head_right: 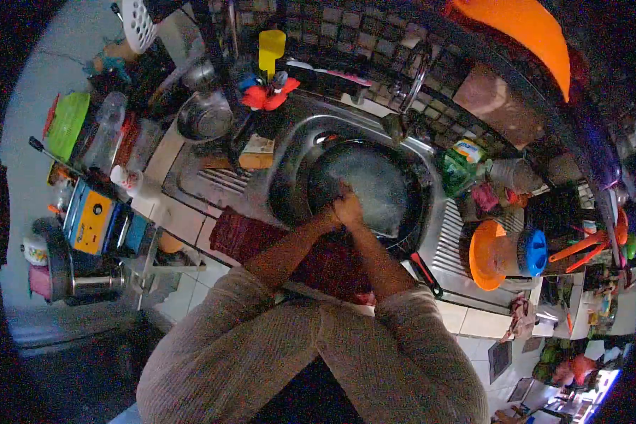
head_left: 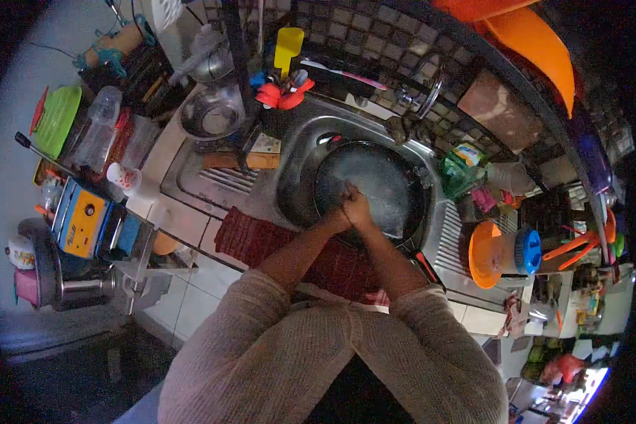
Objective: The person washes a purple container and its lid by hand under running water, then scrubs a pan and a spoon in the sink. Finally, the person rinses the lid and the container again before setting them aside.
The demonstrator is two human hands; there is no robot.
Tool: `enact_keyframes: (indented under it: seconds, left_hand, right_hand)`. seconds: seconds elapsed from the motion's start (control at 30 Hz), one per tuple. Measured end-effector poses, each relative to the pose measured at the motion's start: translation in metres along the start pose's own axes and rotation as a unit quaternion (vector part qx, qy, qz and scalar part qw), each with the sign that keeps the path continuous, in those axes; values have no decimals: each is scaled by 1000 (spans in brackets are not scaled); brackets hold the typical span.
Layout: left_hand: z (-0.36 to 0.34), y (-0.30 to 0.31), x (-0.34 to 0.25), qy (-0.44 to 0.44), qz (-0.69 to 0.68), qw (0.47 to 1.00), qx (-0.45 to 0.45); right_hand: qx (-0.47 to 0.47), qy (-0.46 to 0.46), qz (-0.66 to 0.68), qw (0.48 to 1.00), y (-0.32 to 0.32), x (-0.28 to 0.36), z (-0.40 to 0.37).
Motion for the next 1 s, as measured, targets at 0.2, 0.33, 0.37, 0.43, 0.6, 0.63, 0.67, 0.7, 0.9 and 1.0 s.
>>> enact_keyframes:
  seconds: [0.2, 0.33, 0.37, 0.43, 0.6, 0.63, 0.67, 0.7, 0.9, 1.0]
  left_hand:
    - [16, -1, 9, -24, -294, 950, -102]
    - [-1, 54, -51, 239, -452, 858, 49]
    - [-3, 61, -66, 240, -478, 843, 56]
    - [-3, 57, -62, 257, -473, 840, 69]
    - [-2, 54, -56, 217, -375, 895, 102]
    - [-3, 55, -61, 211, -420, 877, 99]
    - [-4, 57, -64, 205, -465, 856, 95]
    - [-5, 57, -65, 208, -461, 857, 100]
    - [-6, 59, -68, 220, -450, 861, 84]
    - [-3, 60, -61, 171, -431, 881, 97]
  right_hand:
    - [-3, -70, 310, 948, 30, -49, 2]
    - [-115, -37, 109, 987, 61, -30, -4]
    - [-119, -20, 33, 992, 57, -38, -5]
    - [-126, -9, -40, 991, 47, -63, -3]
    - [-29, -117, 220, 968, 56, -45, 4]
    - [-34, -121, 226, 966, 46, -57, 5]
    - [-48, -122, 272, 953, 36, -68, 8]
    - [-61, -123, 316, 939, 37, -64, 7]
    - [-40, -209, 114, 970, 59, -38, 4]
    - [-29, -181, 202, 962, 46, -61, 10]
Point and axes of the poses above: each hand's wrist, its own z-axis towards the middle knuckle, its own y-axis out of the back of the hand, x = y × z, the point moved 1 cm from there along z, towards the middle knuckle, and after that the axes turned 2 degrees about -z, right-handed, at the moved point
